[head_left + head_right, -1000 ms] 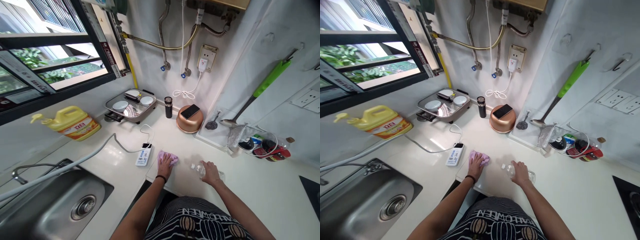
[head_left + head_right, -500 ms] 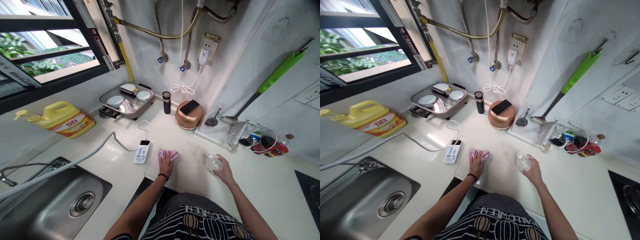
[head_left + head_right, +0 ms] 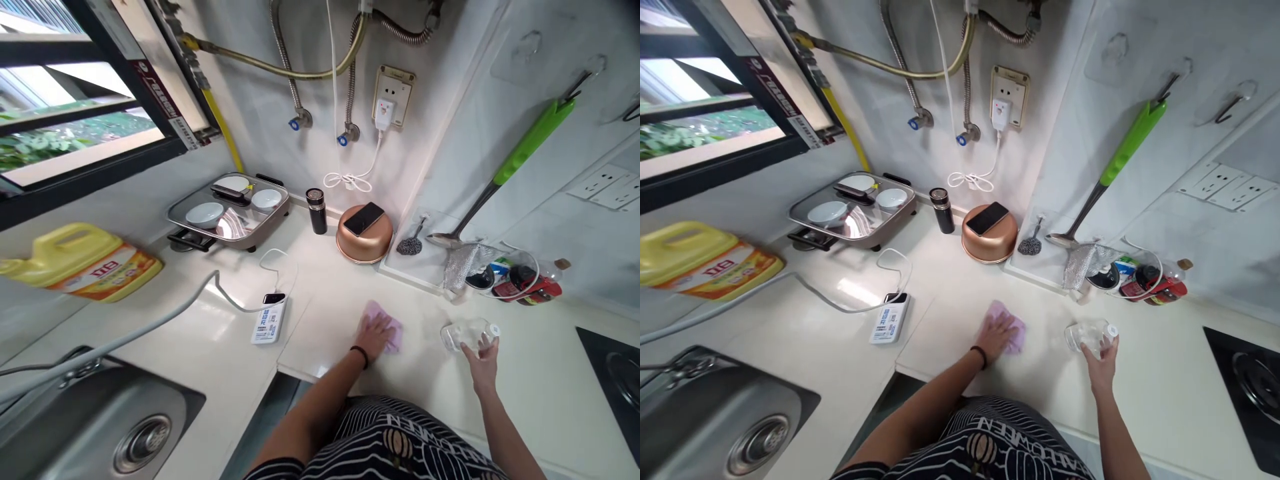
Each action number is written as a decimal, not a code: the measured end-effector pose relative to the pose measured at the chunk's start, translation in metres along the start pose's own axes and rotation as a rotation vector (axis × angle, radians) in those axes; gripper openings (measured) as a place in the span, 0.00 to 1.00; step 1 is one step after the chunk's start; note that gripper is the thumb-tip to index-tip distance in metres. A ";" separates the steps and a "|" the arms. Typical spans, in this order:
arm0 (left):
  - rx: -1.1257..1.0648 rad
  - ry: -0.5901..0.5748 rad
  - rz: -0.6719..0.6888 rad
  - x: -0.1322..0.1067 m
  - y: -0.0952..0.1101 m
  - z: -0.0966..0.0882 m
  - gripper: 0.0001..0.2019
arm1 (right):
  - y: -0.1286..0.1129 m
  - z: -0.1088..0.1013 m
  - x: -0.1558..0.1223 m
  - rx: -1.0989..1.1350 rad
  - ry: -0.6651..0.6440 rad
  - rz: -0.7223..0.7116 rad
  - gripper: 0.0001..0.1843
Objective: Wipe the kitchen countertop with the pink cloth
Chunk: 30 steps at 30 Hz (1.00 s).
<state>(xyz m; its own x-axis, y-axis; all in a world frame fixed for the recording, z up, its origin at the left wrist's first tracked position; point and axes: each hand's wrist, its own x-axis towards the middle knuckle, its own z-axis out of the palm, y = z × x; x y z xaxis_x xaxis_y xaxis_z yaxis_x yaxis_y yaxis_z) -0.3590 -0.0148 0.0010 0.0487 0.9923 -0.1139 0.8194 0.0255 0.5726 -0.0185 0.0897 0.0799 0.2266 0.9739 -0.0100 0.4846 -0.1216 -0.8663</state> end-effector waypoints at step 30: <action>0.091 -0.166 0.290 0.095 0.054 0.037 0.26 | 0.068 0.014 -0.086 -1.164 -0.559 -0.202 0.41</action>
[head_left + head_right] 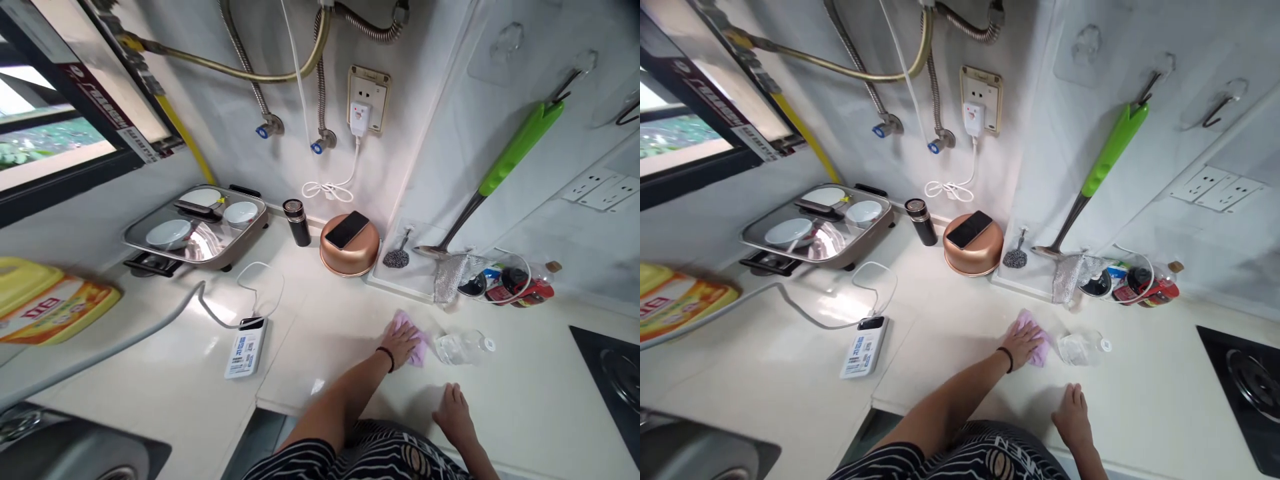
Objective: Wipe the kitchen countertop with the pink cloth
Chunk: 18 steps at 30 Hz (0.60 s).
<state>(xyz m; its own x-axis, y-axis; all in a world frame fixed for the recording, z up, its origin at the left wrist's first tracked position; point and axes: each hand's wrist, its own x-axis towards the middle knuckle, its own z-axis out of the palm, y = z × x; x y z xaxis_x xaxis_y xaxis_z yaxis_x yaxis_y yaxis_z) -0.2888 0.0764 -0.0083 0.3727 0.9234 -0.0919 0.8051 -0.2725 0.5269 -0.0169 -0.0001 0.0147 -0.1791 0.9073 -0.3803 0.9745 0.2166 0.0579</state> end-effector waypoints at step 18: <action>0.010 0.163 -0.630 -0.037 -0.172 -0.122 0.32 | 0.002 0.002 0.008 0.001 -0.112 0.084 0.41</action>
<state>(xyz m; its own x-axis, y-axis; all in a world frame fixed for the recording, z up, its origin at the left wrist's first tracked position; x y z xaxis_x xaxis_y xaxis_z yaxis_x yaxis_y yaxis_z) -0.4976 0.1222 0.0072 -0.2467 0.9361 -0.2509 0.8509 0.3331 0.4063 -0.0164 0.0072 0.0096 -0.0810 0.8762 -0.4751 0.9855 0.1415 0.0931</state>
